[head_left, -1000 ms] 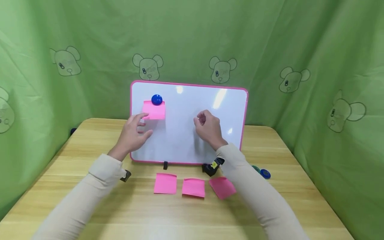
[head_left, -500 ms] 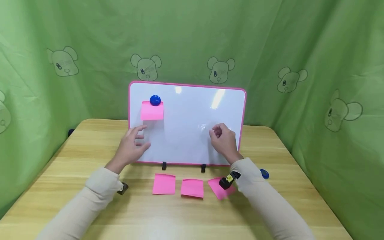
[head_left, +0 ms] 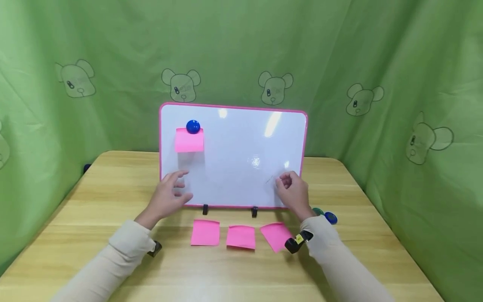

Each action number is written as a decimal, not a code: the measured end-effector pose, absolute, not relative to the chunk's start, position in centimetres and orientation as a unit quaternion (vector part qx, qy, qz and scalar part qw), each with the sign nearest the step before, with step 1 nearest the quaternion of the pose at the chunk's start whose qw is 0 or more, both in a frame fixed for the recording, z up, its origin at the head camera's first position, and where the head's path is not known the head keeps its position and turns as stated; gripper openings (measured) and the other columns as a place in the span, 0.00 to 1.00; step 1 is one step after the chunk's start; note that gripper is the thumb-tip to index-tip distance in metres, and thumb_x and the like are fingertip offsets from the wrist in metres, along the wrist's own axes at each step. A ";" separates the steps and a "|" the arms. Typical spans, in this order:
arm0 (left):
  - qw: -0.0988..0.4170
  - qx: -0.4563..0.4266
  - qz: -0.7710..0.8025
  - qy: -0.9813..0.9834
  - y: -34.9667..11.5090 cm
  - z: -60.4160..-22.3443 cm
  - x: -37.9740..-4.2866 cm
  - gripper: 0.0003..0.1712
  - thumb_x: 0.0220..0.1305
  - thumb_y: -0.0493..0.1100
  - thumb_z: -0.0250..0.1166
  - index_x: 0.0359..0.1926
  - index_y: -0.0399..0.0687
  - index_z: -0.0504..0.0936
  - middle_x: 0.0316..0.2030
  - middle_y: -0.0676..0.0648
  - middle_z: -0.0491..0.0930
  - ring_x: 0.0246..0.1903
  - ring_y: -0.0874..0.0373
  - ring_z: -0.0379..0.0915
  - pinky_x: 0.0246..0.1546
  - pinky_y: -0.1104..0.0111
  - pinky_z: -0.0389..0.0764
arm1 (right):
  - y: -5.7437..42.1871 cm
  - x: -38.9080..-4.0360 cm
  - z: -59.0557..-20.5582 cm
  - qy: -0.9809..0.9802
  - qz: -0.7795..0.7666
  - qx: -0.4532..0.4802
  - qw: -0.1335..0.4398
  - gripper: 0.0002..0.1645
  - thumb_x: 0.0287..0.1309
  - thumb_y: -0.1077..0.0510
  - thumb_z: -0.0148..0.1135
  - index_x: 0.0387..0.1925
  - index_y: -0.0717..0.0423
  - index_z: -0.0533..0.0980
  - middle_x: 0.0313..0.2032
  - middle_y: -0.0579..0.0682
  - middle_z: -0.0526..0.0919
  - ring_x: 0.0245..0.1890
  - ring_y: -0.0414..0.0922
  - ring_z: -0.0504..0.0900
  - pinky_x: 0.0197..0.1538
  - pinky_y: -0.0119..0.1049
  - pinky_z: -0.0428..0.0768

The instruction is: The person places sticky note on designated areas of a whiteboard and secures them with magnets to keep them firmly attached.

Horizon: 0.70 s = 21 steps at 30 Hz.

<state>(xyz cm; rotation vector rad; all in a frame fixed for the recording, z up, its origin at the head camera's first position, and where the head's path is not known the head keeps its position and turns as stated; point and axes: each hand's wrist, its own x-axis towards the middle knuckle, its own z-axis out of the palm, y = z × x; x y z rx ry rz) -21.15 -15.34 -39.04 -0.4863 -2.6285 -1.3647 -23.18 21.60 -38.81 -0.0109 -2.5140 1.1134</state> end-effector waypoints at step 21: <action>0.008 -0.163 -0.445 -0.881 -13.6 -42.3 -19.2 0.41 0.55 0.37 0.72 0.69 0.48 0.64 0.61 0.38 0.66 0.48 0.44 0.76 0.44 0.58 0.82 | 26.4 -21.7 -42.8 -0.894 0.397 -0.079 0.191 0.09 0.62 0.57 0.60 0.37 0.61 0.76 0.32 0.55 0.78 0.33 0.48 0.75 0.40 0.37 0.74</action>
